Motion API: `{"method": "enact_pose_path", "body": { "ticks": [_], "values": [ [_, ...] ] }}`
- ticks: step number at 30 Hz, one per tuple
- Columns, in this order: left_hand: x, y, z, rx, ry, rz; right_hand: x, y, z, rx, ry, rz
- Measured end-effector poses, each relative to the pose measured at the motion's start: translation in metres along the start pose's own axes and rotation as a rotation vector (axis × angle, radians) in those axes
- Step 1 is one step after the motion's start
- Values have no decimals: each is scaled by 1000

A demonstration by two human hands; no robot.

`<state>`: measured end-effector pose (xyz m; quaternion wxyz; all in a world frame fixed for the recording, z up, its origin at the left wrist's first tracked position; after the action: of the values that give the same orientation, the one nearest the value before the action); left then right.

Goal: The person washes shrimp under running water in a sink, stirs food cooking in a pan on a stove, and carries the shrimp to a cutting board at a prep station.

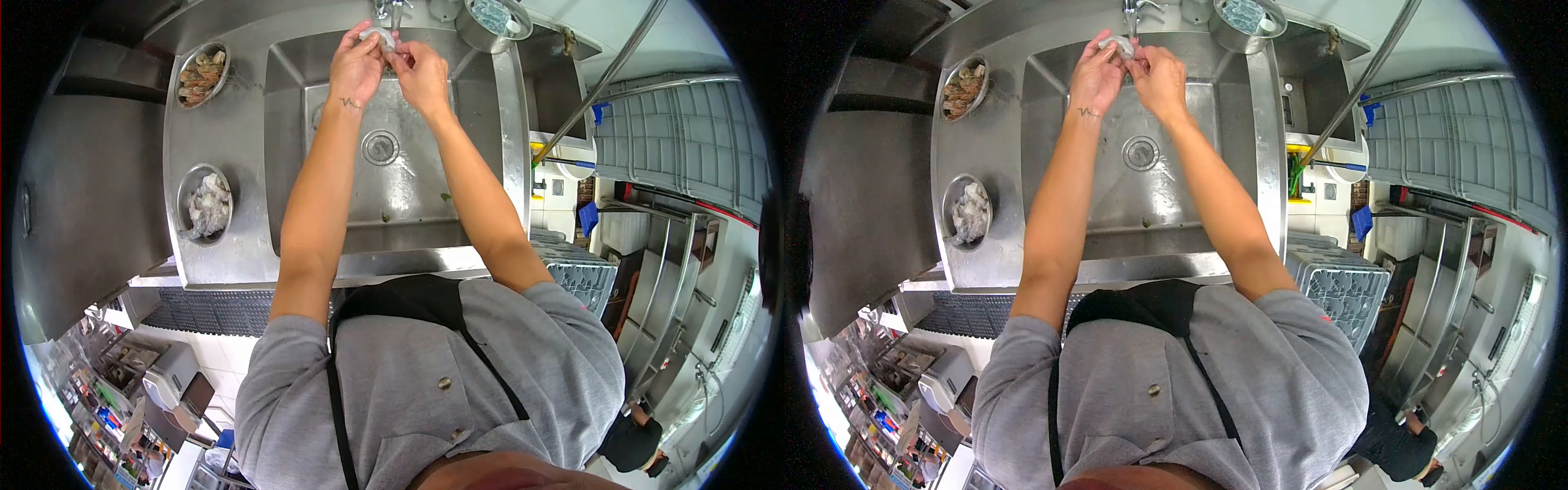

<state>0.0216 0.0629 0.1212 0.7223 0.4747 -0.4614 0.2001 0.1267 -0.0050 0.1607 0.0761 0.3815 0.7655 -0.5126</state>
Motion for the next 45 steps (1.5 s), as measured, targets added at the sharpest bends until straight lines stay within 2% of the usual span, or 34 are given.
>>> {"method": "enact_pose_path", "body": {
  "ticks": [4, 10, 12, 13, 15, 23, 25, 26, 27, 28, 29, 31, 35, 37, 39, 40, 42, 43, 45],
  "values": [
    [3, 5, 3, 26, 6, 134, -1, -1, 3, 43, 35, -113],
    [1, 15, 4, 85, 29, 179, -3, -2, 4, 8, 8, -178],
    [0, 18, 6, 96, 43, 182, 2, 8, 5, 239, -64, -421],
    [-1, 19, 7, 102, 55, 185, 4, 10, 5, 239, -68, -423],
    [-3, 22, 10, 100, 75, 171, 12, 11, 3, 269, -86, -836],
    [-23, 42, 27, 154, 173, 111, 30, 10, 12, 302, -154, -1213],
    [-26, 57, 41, 234, 253, -66, 32, 21, 14, 307, -164, -1276],
    [-28, 62, 47, 248, 264, -68, 36, 31, 14, 353, -194, -1195],
    [-30, 69, 53, 294, 312, -247, 42, 40, 14, 396, -223, -1113],
    [-31, 75, 61, 334, 362, -426, 48, 49, 15, 430, -245, -768],
    [-32, 79, 68, 339, 374, -428, 53, 57, 12, 432, -256, -775],
    [-30, 92, 85, 312, 494, -721, 64, 80, 11, 668, -279, -643],
    [-42, 112, 125, 364, 483, -709, 94, 79, 0, 580, -318, -617],
    [-50, 132, 156, 437, 471, -612, 121, 90, 8, 625, -337, -631],
    [-50, 162, 202, 452, 632, -745, 169, 126, 23, 629, -539, -396],
    [-54, 180, 227, 454, 724, -892, 195, 147, 34, 640, -544, -401],
    [-62, 207, 268, 406, 926, -1171, 242, 166, 56, 419, -800, 15],
    [-65, 218, 285, 358, 1036, -1302, 255, 165, 61, 420, -813, 3],
    [-89, 233, 322, 309, 1198, -1707, 290, 155, 72, 130, -976, 365]
  ]
}}
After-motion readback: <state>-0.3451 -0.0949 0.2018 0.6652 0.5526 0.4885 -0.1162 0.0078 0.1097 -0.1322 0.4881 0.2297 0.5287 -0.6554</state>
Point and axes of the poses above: each hand's wrist, its own z-axis away from the middle knuckle, its own x-axis out of the palm, y = z × x, the point moved 4 cm from there along -z, towards the middle knuckle, and after that the axes turned 6 degrees about -x, right-handed, at the moved point
